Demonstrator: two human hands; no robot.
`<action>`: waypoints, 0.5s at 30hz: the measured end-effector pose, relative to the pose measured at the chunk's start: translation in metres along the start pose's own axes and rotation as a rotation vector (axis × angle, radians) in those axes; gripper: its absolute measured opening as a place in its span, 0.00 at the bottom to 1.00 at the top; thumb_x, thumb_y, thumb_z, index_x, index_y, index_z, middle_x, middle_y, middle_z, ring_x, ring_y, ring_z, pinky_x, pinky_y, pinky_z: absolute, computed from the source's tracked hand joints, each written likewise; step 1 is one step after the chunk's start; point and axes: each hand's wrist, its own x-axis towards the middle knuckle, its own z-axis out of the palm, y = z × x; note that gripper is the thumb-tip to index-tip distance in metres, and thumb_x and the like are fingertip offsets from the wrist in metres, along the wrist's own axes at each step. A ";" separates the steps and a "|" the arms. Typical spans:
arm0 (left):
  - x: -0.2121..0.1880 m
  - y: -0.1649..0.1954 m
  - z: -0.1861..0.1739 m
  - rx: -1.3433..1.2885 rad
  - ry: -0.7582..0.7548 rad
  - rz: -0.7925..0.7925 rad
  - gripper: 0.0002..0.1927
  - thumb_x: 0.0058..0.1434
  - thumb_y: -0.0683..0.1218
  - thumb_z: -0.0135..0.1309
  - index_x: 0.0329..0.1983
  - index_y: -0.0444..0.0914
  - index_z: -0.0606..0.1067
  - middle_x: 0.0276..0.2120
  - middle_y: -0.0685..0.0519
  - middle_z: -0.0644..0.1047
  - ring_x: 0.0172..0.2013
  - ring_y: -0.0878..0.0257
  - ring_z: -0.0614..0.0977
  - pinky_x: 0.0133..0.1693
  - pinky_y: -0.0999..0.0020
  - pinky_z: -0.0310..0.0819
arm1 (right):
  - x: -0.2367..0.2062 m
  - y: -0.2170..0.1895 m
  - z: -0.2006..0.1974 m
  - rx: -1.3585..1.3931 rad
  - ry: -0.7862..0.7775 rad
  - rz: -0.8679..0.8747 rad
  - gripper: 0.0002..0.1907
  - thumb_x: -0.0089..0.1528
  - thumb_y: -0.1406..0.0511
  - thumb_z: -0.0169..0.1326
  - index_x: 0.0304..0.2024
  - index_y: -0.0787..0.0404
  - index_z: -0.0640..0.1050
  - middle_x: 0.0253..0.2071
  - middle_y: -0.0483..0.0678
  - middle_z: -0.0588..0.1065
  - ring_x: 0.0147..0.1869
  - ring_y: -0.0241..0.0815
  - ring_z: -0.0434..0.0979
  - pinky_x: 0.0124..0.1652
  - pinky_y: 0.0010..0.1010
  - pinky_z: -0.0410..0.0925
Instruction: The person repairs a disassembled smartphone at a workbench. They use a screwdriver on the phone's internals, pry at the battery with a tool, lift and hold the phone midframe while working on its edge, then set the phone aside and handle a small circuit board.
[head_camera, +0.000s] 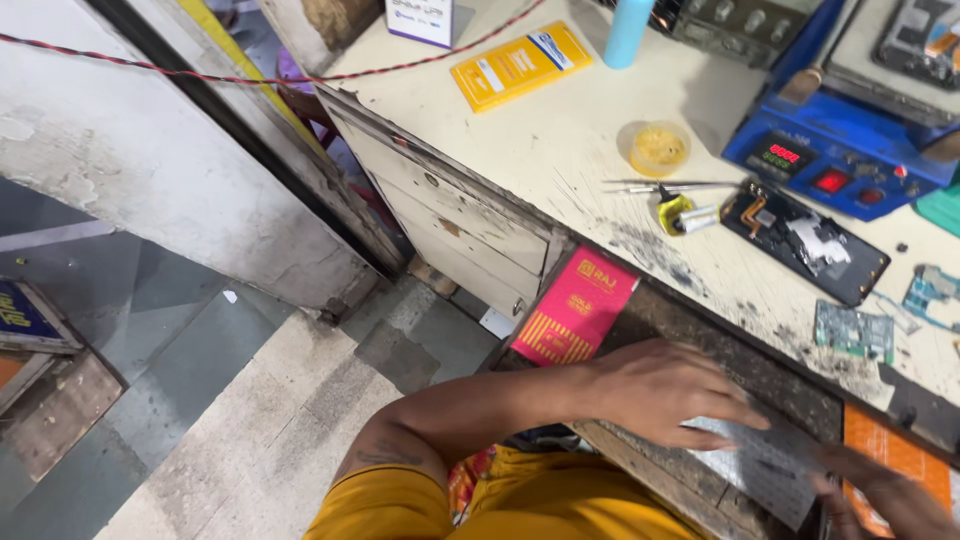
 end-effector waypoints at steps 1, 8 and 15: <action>-0.009 -0.001 0.006 -0.001 0.020 0.030 0.29 0.64 0.60 0.58 0.67 0.49 0.72 0.56 0.54 0.80 0.57 0.59 0.80 0.62 0.62 0.74 | -0.010 -0.003 0.008 -0.002 0.001 0.000 0.18 0.59 0.52 0.59 0.47 0.52 0.83 0.51 0.47 0.80 0.55 0.44 0.83 0.59 0.36 0.73; -0.016 -0.015 0.030 0.061 -0.088 -0.029 0.44 0.54 0.65 0.61 0.70 0.44 0.66 0.68 0.50 0.70 0.71 0.51 0.66 0.71 0.50 0.60 | -0.019 -0.026 0.037 -0.153 0.053 -0.075 0.24 0.52 0.49 0.65 0.47 0.50 0.84 0.56 0.47 0.79 0.60 0.48 0.81 0.59 0.40 0.72; -0.015 -0.011 0.028 0.096 -0.190 -0.106 0.41 0.57 0.66 0.58 0.71 0.45 0.66 0.70 0.51 0.68 0.73 0.52 0.63 0.72 0.50 0.54 | -0.022 -0.053 0.020 -0.099 0.068 -0.038 0.16 0.56 0.56 0.62 0.46 0.48 0.84 0.55 0.44 0.79 0.62 0.46 0.79 0.63 0.42 0.71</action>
